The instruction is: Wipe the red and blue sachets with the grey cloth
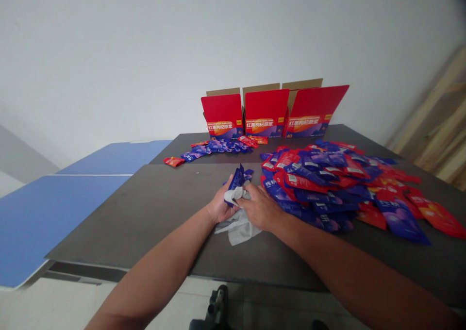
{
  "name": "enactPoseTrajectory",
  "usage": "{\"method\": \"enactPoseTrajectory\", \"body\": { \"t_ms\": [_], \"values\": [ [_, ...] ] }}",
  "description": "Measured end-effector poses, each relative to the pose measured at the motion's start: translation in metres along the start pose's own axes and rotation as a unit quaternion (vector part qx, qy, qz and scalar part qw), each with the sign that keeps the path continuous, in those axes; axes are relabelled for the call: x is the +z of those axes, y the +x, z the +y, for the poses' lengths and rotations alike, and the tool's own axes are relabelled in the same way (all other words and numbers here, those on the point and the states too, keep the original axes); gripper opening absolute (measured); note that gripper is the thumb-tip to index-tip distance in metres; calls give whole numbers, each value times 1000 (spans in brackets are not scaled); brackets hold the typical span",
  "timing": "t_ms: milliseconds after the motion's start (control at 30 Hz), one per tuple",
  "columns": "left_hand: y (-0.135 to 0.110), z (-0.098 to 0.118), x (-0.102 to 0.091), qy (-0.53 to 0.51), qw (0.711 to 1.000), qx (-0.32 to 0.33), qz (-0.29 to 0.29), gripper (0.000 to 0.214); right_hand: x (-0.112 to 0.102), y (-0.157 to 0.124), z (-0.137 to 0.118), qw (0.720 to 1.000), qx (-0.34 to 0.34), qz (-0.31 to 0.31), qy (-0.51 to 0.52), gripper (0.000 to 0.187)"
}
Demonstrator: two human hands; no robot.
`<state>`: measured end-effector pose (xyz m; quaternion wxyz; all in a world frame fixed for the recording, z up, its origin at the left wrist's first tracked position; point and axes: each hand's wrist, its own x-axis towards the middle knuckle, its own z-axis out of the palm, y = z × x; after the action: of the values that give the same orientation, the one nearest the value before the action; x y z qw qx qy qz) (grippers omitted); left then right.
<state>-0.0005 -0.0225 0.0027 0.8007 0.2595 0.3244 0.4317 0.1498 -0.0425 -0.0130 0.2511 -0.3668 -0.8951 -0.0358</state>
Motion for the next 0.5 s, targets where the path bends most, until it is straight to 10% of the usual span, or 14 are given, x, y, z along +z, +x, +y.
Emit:
{"method": "enactPoseTrajectory", "body": {
  "t_ms": [500],
  "values": [
    [-6,-1,-8,186,978,-30,-86,46,9,4,11,966,228,96,76,45]
  ]
}}
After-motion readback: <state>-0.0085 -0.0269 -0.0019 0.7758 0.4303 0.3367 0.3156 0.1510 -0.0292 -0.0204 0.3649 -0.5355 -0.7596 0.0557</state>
